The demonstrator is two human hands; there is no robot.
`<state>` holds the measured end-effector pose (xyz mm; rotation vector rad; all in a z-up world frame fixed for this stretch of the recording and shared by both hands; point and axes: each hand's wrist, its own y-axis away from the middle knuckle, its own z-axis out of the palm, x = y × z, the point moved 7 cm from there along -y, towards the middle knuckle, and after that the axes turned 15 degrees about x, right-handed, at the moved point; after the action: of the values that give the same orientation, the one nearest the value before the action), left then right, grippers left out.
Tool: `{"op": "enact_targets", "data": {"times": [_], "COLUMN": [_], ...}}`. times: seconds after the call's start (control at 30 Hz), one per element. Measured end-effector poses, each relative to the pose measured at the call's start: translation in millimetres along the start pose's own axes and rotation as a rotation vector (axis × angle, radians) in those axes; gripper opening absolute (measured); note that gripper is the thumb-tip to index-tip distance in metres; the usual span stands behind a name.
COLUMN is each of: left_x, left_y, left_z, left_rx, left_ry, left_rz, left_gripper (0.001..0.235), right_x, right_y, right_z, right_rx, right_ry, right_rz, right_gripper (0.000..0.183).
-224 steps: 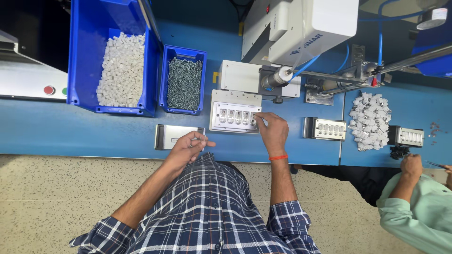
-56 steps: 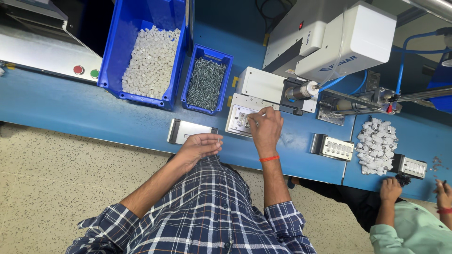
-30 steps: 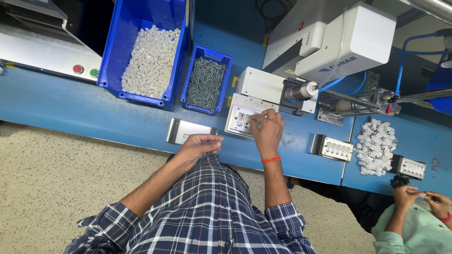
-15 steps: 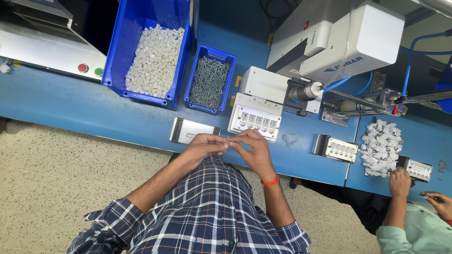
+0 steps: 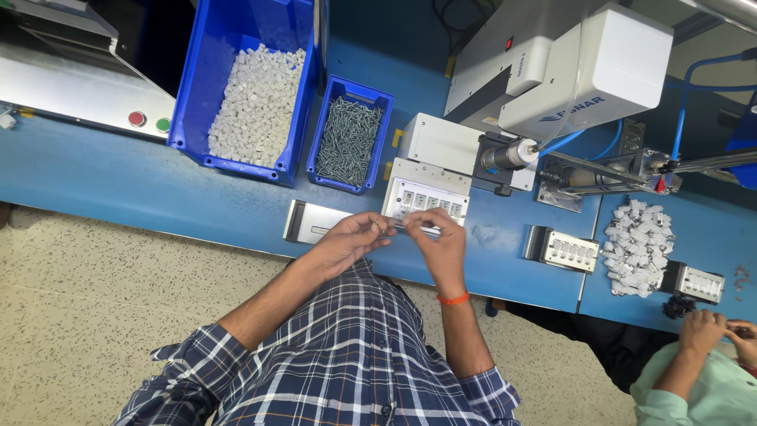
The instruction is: The person repeatedly picks small metal components from a blue bin and places them into a white tray, then picks white plastic pieces from another bin and places them into the same tray. The person continues this cycle, filling the tray with both types of parts.
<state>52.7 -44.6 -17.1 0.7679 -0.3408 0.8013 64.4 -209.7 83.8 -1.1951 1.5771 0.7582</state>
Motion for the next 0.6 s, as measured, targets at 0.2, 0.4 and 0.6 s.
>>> {"op": "enact_targets", "data": {"times": [0.2, 0.4, 0.6], "left_x": [11.8, 10.4, 6.4], "left_y": [3.0, 9.7, 7.5], "left_z": [-11.4, -45.4, -65.5], "left_rx": [0.139, 0.297, 0.377], "left_ry": [-0.219, -0.414, -0.469], "left_rz": [0.115, 0.126, 0.124], "left_gripper": [0.021, 0.025, 0.024], "right_x": [-2.1, 17.4, 10.5], "right_y": [-22.5, -28.4, -33.5], "right_z": [-6.2, 5.2, 14.8], "right_rx": [0.237, 0.155, 0.119], "right_ry": [0.409, 0.492, 0.628], "right_rz": [-0.369, -0.347, -0.446], "right_gripper": [0.013, 0.013, 0.013]}}
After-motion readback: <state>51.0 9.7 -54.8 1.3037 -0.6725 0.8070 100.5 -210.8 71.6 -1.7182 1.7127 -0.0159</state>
